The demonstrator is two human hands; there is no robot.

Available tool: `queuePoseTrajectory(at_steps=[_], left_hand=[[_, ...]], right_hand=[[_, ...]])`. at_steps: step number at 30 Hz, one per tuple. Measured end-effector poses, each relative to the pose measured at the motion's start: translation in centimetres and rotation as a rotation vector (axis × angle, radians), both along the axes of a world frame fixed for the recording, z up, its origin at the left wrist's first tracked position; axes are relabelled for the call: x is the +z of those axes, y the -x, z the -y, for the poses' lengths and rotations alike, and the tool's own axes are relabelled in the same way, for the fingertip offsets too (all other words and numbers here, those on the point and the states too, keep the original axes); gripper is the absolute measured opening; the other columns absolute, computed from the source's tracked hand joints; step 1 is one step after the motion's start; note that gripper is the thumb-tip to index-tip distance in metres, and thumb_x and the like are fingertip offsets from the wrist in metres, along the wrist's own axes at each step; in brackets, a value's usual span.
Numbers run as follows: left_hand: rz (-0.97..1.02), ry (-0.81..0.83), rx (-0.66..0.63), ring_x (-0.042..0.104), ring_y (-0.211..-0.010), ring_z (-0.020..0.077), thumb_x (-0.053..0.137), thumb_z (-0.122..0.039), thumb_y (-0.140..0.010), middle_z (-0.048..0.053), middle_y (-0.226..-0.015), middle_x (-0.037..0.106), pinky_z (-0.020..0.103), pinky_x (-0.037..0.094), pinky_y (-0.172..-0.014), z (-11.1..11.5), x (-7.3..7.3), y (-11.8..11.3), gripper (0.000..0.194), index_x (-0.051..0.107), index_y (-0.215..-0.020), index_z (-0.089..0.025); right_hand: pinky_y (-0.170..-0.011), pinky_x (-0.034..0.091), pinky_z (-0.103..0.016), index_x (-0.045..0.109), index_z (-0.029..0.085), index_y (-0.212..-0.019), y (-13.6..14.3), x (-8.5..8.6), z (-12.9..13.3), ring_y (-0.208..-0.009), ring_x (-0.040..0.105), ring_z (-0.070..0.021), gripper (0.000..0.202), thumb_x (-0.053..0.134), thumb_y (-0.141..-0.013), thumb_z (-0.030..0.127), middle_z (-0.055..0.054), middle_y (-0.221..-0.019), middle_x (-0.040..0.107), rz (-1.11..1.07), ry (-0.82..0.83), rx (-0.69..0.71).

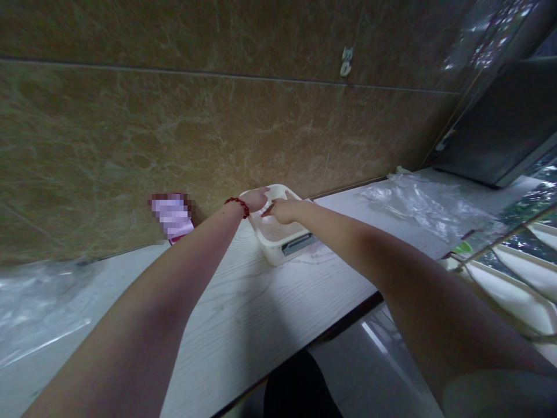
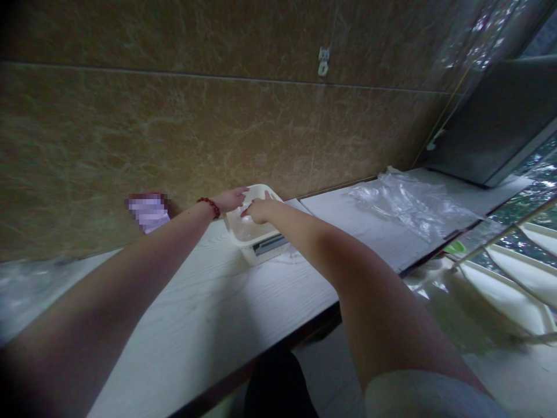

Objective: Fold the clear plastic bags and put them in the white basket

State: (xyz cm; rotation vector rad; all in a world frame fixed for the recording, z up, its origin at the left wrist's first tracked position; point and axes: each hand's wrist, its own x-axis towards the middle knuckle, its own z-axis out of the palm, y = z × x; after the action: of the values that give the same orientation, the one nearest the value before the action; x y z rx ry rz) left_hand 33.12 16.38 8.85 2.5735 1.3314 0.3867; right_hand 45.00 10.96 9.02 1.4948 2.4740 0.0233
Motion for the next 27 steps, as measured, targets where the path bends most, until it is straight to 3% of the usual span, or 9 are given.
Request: queuePoseTrajectory(at_steps=[5, 9, 12, 14, 19, 24, 27], left_hand=[[0.283, -0.016, 0.145, 0.053, -0.096, 0.0160, 0.031, -0.026, -0.078, 0.011, -0.114, 0.053, 0.027, 0.041, -0.079, 1.0, 1.4, 1.7, 0.046, 0.038, -0.121, -0.011], [0.462, -0.046, 0.085, 0.053, -0.093, 0.0160, 0.040, -0.026, -0.074, 0.009, -0.106, 0.056, 0.029, 0.041, -0.082, 4.1, 1.7, 5.2, 0.039, 0.047, -0.110, -0.012], [0.513, -0.069, 0.035, 0.052, -0.096, 0.0164, 0.042, -0.030, -0.074, 0.009, -0.106, 0.056, 0.030, 0.040, -0.085, 7.0, 0.7, 8.7, 0.037, 0.049, -0.106, -0.012], [0.509, -0.042, 0.070, 0.052, -0.097, 0.0172, 0.042, -0.033, -0.074, 0.009, -0.109, 0.055, 0.031, 0.041, -0.085, 8.9, -0.2, 11.2, 0.038, 0.049, -0.106, -0.013], [0.441, 0.018, 0.170, 0.052, -0.098, 0.0185, 0.040, -0.038, -0.075, 0.008, -0.107, 0.057, 0.033, 0.040, -0.086, 12.5, -2.7, 16.9, 0.038, 0.051, -0.104, -0.016], [0.379, 0.099, 0.264, 0.052, -0.097, 0.0182, 0.038, -0.040, -0.075, 0.008, -0.107, 0.057, 0.032, 0.040, -0.086, 15.0, -5.0, 20.9, 0.040, 0.053, -0.102, -0.016], [0.338, 0.122, 0.284, 0.053, -0.095, 0.0176, 0.036, -0.038, -0.075, 0.008, -0.106, 0.057, 0.031, 0.042, -0.084, 16.3, -6.2, 22.6, 0.040, 0.053, -0.103, -0.016]], right_hand=[[-0.095, 0.005, -0.059, 0.053, 0.042, -0.106, 1.0, -1.9, -0.9, -0.121, 0.029, -0.0251, 0.053, 0.051, -0.067, 0.007, 0.003, -0.121, 0.048, 0.065, 0.107, -0.157], [-0.095, 0.015, -0.055, 0.057, 0.039, -0.101, 0.7, -2.0, -0.7, -0.114, 0.039, -0.0251, 0.049, 0.053, -0.065, 0.006, 0.001, -0.114, 0.054, 0.022, 0.102, -0.176], [-0.091, 0.030, -0.047, 0.054, 0.037, -0.107, 0.0, -1.0, -0.2, -0.106, 0.048, -0.0234, 0.052, 0.048, -0.067, 0.004, -0.002, -0.113, 0.055, -0.013, 0.045, -0.133], [-0.086, 0.038, -0.040, 0.055, 0.034, -0.108, -0.4, -0.2, 0.2, -0.103, 0.050, -0.0226, 0.051, 0.046, -0.068, 0.005, -0.003, -0.113, 0.055, -0.018, 0.009, -0.138], [-0.080, 0.041, -0.035, 0.057, 0.027, -0.108, -0.8, 2.4, 1.7, -0.100, 0.051, -0.0239, 0.042, 0.044, -0.072, 0.010, -0.005, -0.115, 0.053, -0.046, -0.121, -0.228], [-0.084, 0.037, -0.032, 0.056, 0.021, -0.106, 2.1, 4.7, 5.3, -0.099, 0.050, -0.0215, 0.033, 0.038, -0.078, 0.018, -0.007, -0.108, 0.056, -0.229, -0.400, -0.167], [-0.085, 0.035, -0.030, 0.058, 0.017, -0.099, 5.3, 4.8, 8.0, -0.094, 0.050, -0.0194, 0.029, 0.036, -0.080, 0.019, -0.008, -0.100, 0.058, -0.440, -0.563, -0.048]])
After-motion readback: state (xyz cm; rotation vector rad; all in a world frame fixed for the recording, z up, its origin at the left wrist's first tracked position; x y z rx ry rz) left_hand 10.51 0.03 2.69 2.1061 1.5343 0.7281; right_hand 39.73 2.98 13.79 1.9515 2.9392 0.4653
